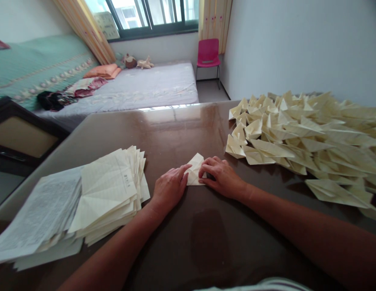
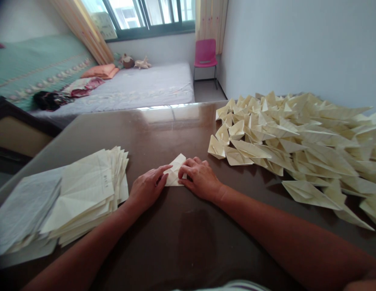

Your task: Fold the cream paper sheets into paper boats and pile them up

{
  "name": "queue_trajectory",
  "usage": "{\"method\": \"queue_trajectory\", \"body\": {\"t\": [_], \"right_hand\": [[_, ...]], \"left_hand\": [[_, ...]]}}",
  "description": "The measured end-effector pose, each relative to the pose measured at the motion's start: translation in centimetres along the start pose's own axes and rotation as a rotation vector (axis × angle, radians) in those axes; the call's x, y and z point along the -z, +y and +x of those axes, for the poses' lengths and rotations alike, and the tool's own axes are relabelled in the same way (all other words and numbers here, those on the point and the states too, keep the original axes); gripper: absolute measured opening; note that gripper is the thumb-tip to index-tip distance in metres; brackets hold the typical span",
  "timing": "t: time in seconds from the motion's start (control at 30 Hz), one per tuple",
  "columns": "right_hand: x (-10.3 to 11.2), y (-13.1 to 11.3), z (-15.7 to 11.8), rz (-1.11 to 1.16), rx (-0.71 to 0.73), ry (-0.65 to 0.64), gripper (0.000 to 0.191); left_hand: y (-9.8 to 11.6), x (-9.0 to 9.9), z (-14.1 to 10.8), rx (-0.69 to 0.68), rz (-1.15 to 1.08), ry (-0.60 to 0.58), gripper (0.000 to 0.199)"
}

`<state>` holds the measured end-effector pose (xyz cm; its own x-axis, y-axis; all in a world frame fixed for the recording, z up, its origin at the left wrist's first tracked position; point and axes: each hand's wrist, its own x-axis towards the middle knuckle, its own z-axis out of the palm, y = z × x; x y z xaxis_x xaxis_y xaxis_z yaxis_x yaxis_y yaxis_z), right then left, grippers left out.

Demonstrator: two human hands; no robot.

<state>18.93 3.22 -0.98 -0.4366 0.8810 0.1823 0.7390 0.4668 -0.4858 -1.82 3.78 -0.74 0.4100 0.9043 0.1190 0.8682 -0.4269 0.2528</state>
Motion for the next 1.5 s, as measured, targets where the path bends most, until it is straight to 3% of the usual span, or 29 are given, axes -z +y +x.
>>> {"method": "queue_trajectory", "body": {"t": [0.43, 0.53, 0.63, 0.7, 0.77, 0.97, 1.17, 1.5], "right_hand": [[0.5, -0.7, -0.3, -0.111, 0.075, -0.024, 0.019], [0.7, -0.9, -0.3, -0.172, 0.091, -0.042, 0.021], [0.9, -1.1, -0.3, -0.218, 0.099, -0.058, 0.022], [1.0, -1.1, -0.3, -0.238, 0.103, -0.070, 0.023], [1.1, -1.0, -0.3, -0.246, 0.109, -0.081, 0.023], [1.2, -0.7, -0.4, -0.217, 0.123, -0.087, 0.023], [0.9, -0.1, -0.6, -0.187, 0.126, -0.073, 0.028], [1.1, -0.4, -0.9, -0.437, 0.155, -0.106, 0.043]], "left_hand": [[0.1, -0.1, 0.0, -0.059, 0.209, -0.004, 0.029], [0.0, 0.2, 0.0, -0.076, 0.258, 0.050, 0.030], [0.2, 0.4, -0.5, -0.251, 0.263, 0.120, 0.030], [0.6, 0.4, -1.1, -0.406, 0.263, 0.121, 0.030], [1.1, 0.1, -1.9, -0.471, 0.285, 0.094, 0.035], [2.3, -0.4, -3.7, -0.419, 0.398, -0.029, 0.043], [2.4, -0.3, -3.6, -0.410, 0.353, -0.033, 0.044], [2.5, -0.5, -3.9, -0.413, 0.308, -0.053, 0.043]]}}
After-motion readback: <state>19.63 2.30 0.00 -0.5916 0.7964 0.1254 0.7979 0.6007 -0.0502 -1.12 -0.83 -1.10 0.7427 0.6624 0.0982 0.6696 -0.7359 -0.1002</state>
